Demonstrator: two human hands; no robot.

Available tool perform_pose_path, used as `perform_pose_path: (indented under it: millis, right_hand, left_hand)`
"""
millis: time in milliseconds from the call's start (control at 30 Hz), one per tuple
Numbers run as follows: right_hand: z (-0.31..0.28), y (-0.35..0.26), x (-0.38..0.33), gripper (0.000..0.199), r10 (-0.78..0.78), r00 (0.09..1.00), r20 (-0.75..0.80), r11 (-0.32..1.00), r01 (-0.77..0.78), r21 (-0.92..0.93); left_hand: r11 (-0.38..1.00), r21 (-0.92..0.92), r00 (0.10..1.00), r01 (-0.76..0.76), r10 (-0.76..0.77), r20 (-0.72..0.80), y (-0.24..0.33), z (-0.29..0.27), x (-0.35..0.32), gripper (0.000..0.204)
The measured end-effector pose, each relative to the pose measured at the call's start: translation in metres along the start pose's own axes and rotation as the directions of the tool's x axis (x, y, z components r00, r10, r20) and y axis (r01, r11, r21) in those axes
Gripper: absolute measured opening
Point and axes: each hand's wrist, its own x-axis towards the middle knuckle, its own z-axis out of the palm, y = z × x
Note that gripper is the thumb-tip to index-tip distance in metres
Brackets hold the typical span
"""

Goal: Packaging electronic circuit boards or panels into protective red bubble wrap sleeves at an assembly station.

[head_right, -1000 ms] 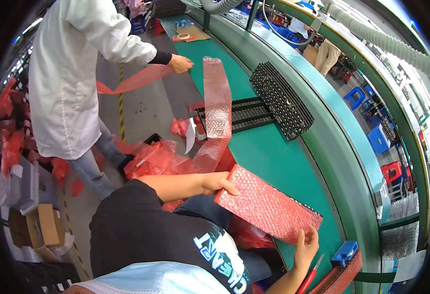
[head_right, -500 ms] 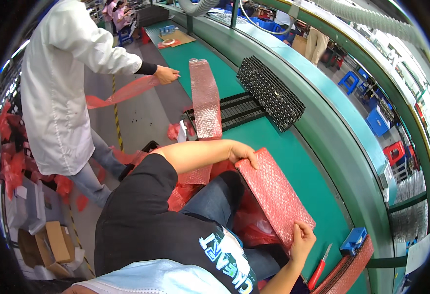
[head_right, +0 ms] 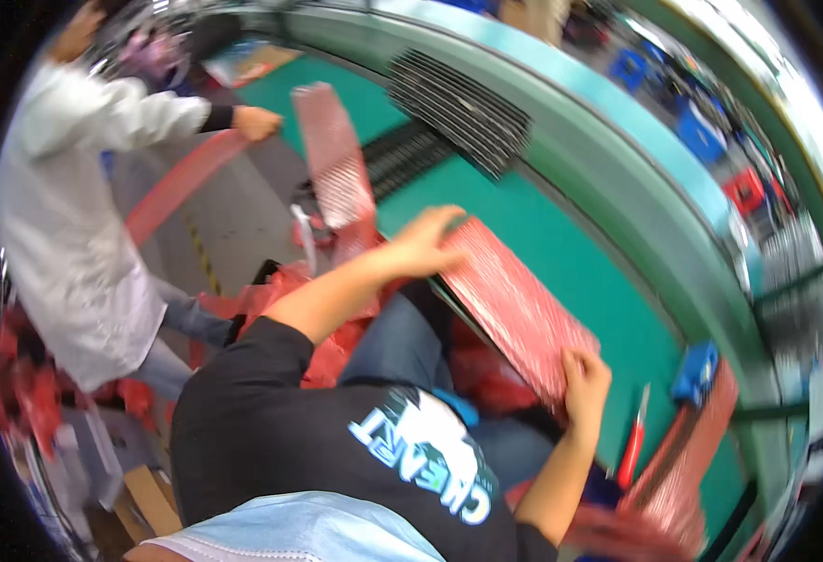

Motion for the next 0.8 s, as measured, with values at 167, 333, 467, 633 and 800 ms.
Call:
perform_pose_path:
  millis: [167, 333, 467, 633, 800]
  right_hand:
    - [0.001, 0.008, 0.006, 0.016, 0.036, 0.998, -0.041, 0.996, -0.033, 0.081]
    - [0.002, 0.006, 0.006, 0.016, 0.118, 0.991, -0.069, 0.989, -0.111, 0.102]
    - [0.004, 0.006, -0.002, 0.015, 0.161, 0.987, -0.030, 0.982, -0.157, 0.101]
    - [0.004, -0.002, -0.007, 0.014, 0.146, 0.988, -0.054, 0.985, -0.150, -0.089]
    - [0.006, -0.008, -0.015, 0.015, 0.105, 0.985, -0.135, 0.892, -0.154, -0.425]
  left_hand:
    - [0.972, 0.219, 0.994, -0.086, 0.099, -0.050, 0.010, 0.029, -0.026, 0.057]
    - [0.907, 0.344, 0.959, -0.243, 0.279, -0.057, 0.041, 0.052, -0.037, 0.049]
    - [0.897, 0.267, 0.935, -0.352, 0.349, 0.061, 0.061, 0.070, -0.042, 0.047]
    - [0.866, 0.237, 0.893, -0.440, 0.392, 0.222, 0.081, 0.091, -0.034, 0.046]
    - [0.801, 0.322, 0.859, -0.505, 0.427, 0.284, 0.087, 0.110, -0.024, 0.048]
